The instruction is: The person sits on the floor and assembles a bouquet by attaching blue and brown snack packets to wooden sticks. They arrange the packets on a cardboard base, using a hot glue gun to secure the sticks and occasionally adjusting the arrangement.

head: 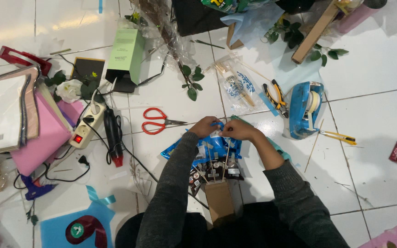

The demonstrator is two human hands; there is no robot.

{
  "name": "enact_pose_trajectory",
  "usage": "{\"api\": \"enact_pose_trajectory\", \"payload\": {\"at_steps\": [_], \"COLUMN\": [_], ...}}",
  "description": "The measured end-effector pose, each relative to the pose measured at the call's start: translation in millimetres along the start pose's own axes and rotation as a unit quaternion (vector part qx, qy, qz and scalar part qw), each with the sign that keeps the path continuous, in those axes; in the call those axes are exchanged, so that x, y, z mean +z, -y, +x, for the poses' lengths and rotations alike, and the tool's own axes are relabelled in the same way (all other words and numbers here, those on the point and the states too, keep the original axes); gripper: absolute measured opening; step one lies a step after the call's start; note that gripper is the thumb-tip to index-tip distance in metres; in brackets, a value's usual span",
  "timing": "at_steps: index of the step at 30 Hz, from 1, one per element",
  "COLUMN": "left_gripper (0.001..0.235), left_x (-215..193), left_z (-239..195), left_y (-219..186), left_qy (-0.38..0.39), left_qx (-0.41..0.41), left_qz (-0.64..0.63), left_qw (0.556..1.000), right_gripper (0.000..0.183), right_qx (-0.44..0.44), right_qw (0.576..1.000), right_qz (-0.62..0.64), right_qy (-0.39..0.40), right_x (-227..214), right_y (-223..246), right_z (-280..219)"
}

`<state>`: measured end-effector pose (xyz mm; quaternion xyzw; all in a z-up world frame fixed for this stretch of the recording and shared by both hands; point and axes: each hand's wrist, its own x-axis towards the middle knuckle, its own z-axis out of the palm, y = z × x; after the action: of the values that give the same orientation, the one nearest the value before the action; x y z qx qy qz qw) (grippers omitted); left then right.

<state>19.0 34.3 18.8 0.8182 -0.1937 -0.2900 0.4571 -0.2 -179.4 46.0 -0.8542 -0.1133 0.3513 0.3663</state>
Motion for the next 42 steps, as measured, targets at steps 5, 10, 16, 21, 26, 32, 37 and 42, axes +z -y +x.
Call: {"api": "enact_pose_trajectory", "payload": {"at_steps": [5,10,16,21,26,32,37,42], "left_gripper": [0.034,0.031,0.046,0.064,0.068,0.071,0.061,0.043], "left_x": [-2.3,-3.7,-10.5,-15.6,-7.6,-10.4,-11.3,8.0], "left_z": [-3.1,-4.1,-5.9,-11.8,-8.3,-7.3,-5.7,27.3], "left_y": [-16.8,-28.1,-36.6,-45.6,-37.8,-38.3,-39.8,-38.9], "left_qy": [0.008,0.013,0.045,0.063,0.065,0.071,0.059,-0.148], "left_qx": [-0.028,-0.043,-0.077,-0.072,-0.081,-0.099,-0.123,-0.039], "left_qz": [-0.006,-0.01,-0.083,-0.081,-0.078,-0.045,-0.035,0.195], "left_qw": [1.0,0.999,0.993,0.992,0.992,0.991,0.99,0.969], "right_gripper": [0.036,0.035,0.029,0.047,0.061,0.04,0.028,0.021], "right_qx": [0.029,0.061,0.096,0.108,0.089,0.029,0.054,0.139], "right_qw": [0.999,0.996,0.988,0.983,0.987,0.992,0.979,0.886], "right_qz": [0.006,-0.015,-0.105,-0.128,-0.071,0.022,0.032,0.014], "right_qy": [-0.017,-0.068,-0.064,-0.078,-0.109,-0.118,-0.193,-0.442], "right_x": [-0.2,12.6,4.4,2.7,4.2,-9.5,-79.5,-126.2], "right_y": [17.4,3.6,48.6,63.1,34.8,-6.5,-19.8,-171.8], "right_z": [-5.9,9.6,-7.9,-15.4,-15.8,-30.2,-109.3,-148.7]}}
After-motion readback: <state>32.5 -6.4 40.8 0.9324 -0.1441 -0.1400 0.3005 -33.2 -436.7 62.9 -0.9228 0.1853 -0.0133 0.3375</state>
